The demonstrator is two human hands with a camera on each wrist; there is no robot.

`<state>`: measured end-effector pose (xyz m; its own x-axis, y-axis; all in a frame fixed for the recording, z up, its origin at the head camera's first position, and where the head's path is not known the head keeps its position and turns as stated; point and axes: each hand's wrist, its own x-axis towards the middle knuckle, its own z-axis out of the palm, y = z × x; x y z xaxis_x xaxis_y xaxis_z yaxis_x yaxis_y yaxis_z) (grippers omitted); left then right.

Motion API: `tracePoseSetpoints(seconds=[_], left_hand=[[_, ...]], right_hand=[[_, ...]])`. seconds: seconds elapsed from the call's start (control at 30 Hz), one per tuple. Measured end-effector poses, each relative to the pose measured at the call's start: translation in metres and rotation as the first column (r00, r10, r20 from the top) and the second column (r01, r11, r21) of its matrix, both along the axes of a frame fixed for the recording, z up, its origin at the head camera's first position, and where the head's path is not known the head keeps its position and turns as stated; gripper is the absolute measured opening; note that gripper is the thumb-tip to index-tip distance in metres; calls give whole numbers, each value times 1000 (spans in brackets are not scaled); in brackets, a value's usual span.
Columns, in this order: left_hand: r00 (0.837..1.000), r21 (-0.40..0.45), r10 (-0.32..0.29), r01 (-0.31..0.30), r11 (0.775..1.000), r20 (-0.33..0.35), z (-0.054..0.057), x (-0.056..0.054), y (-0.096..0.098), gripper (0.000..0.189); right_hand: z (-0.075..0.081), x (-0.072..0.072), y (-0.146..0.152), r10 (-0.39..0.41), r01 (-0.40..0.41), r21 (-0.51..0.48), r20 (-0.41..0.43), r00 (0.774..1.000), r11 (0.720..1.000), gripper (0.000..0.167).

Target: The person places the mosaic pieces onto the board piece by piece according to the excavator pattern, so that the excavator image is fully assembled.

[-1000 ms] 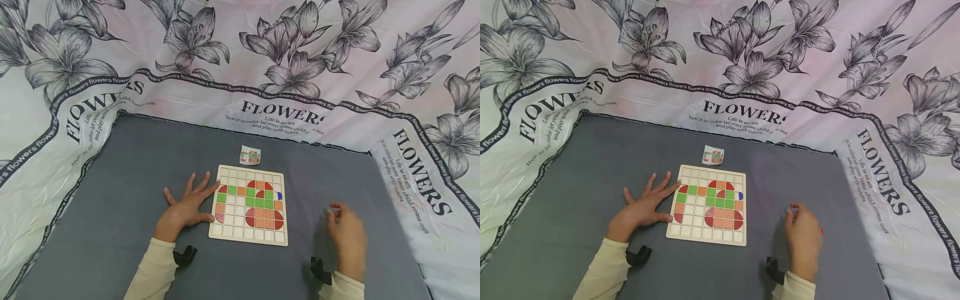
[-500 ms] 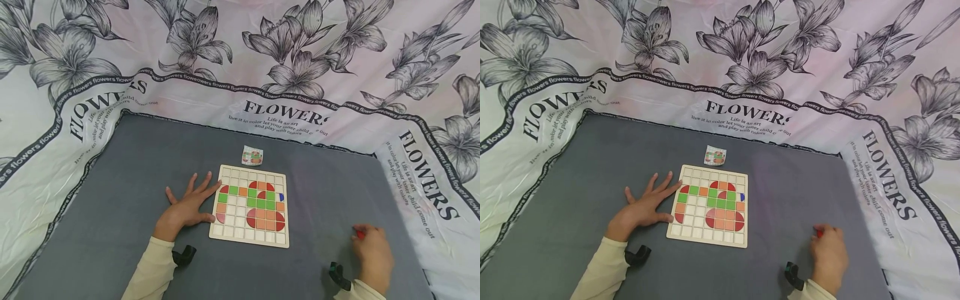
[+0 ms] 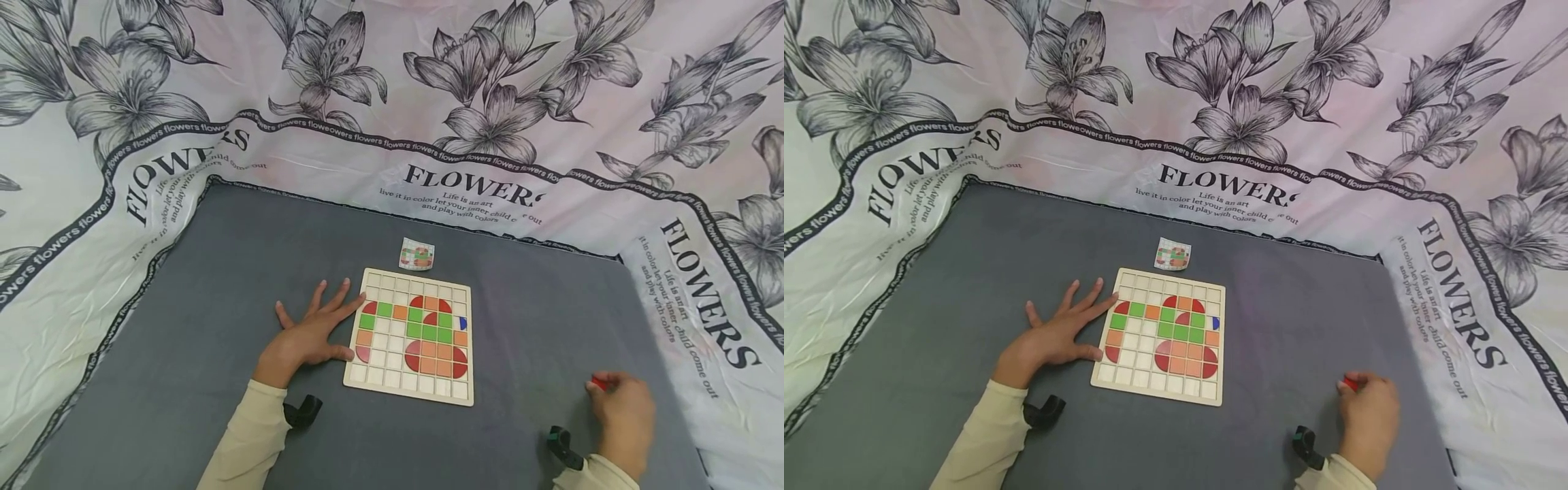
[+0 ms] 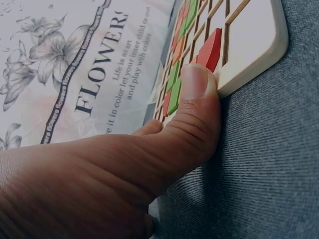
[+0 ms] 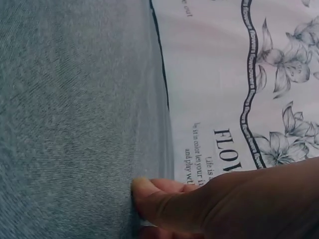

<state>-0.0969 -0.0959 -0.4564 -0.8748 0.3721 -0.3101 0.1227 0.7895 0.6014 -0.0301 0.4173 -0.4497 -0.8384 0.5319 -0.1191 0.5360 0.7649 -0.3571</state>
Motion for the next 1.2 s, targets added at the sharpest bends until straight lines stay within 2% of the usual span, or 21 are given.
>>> tracePoseSetpoints(seconds=[0.13, 0.27, 0.4, 0.57, 0.73, 0.9, 1.1, 1.2], left_hand=[[1000, 2, 4, -4, 1000, 2, -1, 0, 0, 105], [1000, 5, 2, -2, 1000, 0, -2, -1, 1, 106], [1000, 0, 4, -4, 1000, -1, -1, -1, 2, 107], [1000, -10, 7, -7, 1000, 6, -1, 0, 1, 108], [1000, -7, 3, -3, 1000, 11, -2, 0, 1, 107], [1000, -7, -1, 1, 1000, 8, -2, -1, 2, 107], [1000, -16, -1, 1, 1000, -3, -1, 0, 1, 105], [1000, -19, 1, -1, 1000, -1, -2, 0, 1, 106]], right_hand=[[1, 0, 0, 22, -20, 34, -53, 998, 999, 26], [3, -2, -12, 76, -72, 59, -71, 995, 996, 33], [9, -12, -42, 155, -148, 65, -114, 981, 987, 35], [22, -22, -100, 283, -277, 59, -205, 937, 959, 29], [30, -28, -156, 411, -406, 80, -282, 867, 911, 29], [30, -28, -202, 550, -560, 86, -355, 756, 824, 28], [19, -20, -250, 669, -681, 109, -350, 656, 724, 28], [12, -16, -267, 709, -719, 127, -347, 613, 684, 28]])
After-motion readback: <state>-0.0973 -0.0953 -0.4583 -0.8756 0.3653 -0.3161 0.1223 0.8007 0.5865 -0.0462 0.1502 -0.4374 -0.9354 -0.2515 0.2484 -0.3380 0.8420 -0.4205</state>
